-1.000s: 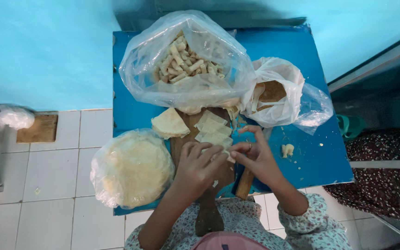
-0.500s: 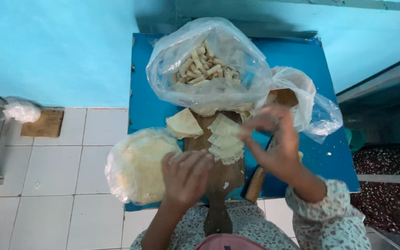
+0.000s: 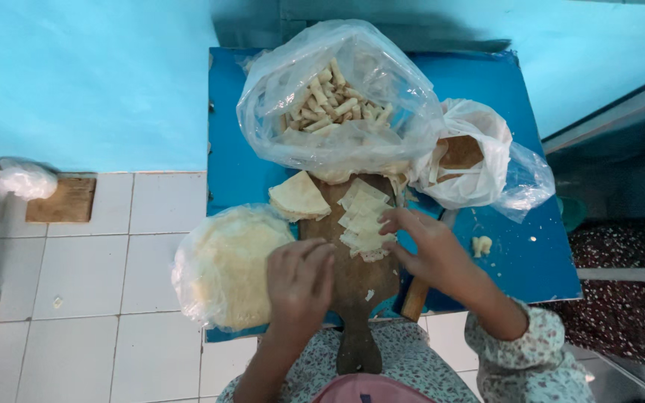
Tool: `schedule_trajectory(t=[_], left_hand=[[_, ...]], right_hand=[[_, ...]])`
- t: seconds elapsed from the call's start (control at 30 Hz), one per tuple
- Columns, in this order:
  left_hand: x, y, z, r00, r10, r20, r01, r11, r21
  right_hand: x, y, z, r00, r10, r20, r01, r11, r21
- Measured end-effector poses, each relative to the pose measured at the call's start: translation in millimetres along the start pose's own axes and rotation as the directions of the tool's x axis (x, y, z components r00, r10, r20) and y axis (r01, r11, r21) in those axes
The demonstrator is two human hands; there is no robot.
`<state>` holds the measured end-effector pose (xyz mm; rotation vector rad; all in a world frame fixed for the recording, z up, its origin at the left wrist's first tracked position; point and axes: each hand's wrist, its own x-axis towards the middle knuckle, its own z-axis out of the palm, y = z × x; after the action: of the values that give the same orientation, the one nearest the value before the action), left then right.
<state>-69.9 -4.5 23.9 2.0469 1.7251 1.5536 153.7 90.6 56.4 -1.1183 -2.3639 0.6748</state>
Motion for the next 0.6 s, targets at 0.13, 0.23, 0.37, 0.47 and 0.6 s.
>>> schedule_trajectory(t=[0.13,0.23,0.37,0.47,0.6], left_hand=[[-3,1,32,0.973,-0.028,0.229,0.044,0.997,-0.066],[-4,1,51,0.956,-0.025,0.291,0.021,1.000,0.016],[-8,1,63,0.949,-0.019,0.315,0.001,0.998,0.059],[-9,2,70,0.944,-0.034,0.328,0.008,0.997,0.082],[-10,4,74,0.934,-0.032,0.357,-0.002,0.995,0.095]], right_hand=[[-21,18,12,0.998,0.049,-0.039,-0.050,0.998,-0.026],[-23,40,1,0.970,-0.018,-0.243,-0.019,0.989,-0.148],[-7,71,-25,0.904,0.096,-0.416,-0.230,0.931,-0.284],[11,88,-31,0.931,0.048,-0.363,-0.163,0.942,-0.293],[21,103,-30,0.927,0.055,-0.372,-0.145,0.965,-0.218]])
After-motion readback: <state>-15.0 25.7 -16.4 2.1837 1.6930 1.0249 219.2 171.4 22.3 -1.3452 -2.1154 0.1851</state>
